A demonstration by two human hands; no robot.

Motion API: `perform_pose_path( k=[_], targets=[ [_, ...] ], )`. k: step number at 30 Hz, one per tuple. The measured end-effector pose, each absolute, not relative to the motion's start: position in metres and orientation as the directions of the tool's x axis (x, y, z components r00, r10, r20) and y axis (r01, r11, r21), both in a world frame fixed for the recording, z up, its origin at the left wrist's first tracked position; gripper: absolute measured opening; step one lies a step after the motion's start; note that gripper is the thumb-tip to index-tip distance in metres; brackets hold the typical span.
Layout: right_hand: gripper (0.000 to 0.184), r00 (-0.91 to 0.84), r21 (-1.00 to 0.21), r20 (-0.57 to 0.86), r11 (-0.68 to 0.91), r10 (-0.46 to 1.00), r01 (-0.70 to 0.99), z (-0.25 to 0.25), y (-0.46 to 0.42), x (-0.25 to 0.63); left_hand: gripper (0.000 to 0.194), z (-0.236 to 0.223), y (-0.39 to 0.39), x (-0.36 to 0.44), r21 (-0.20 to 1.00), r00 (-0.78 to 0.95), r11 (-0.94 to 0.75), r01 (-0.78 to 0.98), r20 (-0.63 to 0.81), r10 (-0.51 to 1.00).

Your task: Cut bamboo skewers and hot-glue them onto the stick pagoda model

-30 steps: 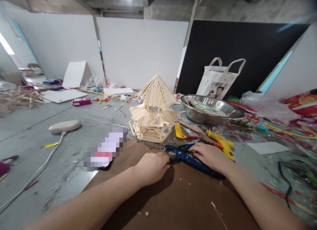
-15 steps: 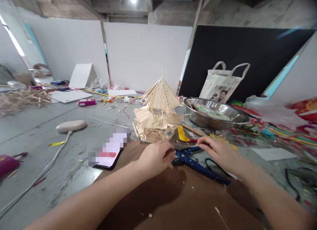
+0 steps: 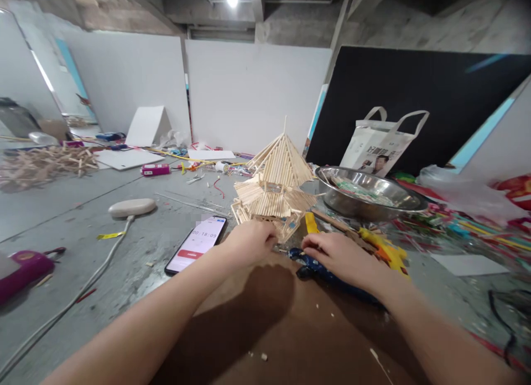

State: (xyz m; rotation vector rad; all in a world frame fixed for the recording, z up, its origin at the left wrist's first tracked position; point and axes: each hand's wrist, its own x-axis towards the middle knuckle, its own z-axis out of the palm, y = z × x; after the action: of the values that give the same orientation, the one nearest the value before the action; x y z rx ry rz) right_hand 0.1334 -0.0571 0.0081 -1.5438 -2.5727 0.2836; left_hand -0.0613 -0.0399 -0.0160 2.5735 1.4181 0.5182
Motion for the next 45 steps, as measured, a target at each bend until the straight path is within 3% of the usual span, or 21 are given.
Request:
perform_pose_path(
  k=[3,9,13,17,25,36,40,43,45],
  targets=[
    [0.023,-0.444,-0.202,0.022,0.439,0.896,0.875,-0.012,-0.056,0.144,0.023,-0.021,-0.034,-0.069,0.172,0.513,-0.518,0.838,0.076,0.855],
    [0.029,-0.270,-0.138,0.115,0.285,0.956,0.948,-0.035,-0.043,0.148,0.026,-0.029,-0.032,-0.070,0.044,0.490,-0.491,0.870,0.031,0.871],
    [0.032,-0.385,-0.083,0.124,0.396,0.914,0.914,-0.044,-0.035,0.136,0.026,-0.040,-0.038,-0.059,0.053,0.537,-0.539,0.841,0.041,0.842],
    [0.033,-0.494,-0.094,0.112,0.504,0.862,0.858,-0.051,-0.032,0.122,0.026,-0.057,-0.051,-0.040,0.048,0.608,-0.620,0.783,0.150,0.780],
    [0.023,-0.500,-0.069,0.028,0.500,0.866,0.863,-0.055,-0.028,0.120,0.027,-0.077,-0.058,-0.029,0.131,0.677,-0.708,0.694,0.216,0.704],
    [0.029,-0.487,-0.118,0.044,0.488,0.872,0.865,-0.044,-0.021,0.113,0.030,-0.083,-0.054,-0.030,0.219,0.648,-0.696,0.684,0.256,0.717],
    [0.033,-0.384,-0.130,0.110,0.397,0.917,0.909,-0.005,0.006,0.150,0.028,-0.080,-0.055,-0.030,0.213,0.645,-0.692,0.689,0.256,0.720],
    [0.030,-0.085,-0.075,0.282,0.110,0.956,0.991,0.024,0.037,0.190,0.030,-0.079,-0.055,-0.030,0.224,0.639,-0.682,0.696,0.240,0.731],
    [0.033,0.005,-0.051,0.320,0.012,0.948,0.999,0.033,0.057,0.216,0.030,-0.078,-0.054,-0.030,0.236,0.632,-0.673,0.701,0.231,0.740]
  ],
)
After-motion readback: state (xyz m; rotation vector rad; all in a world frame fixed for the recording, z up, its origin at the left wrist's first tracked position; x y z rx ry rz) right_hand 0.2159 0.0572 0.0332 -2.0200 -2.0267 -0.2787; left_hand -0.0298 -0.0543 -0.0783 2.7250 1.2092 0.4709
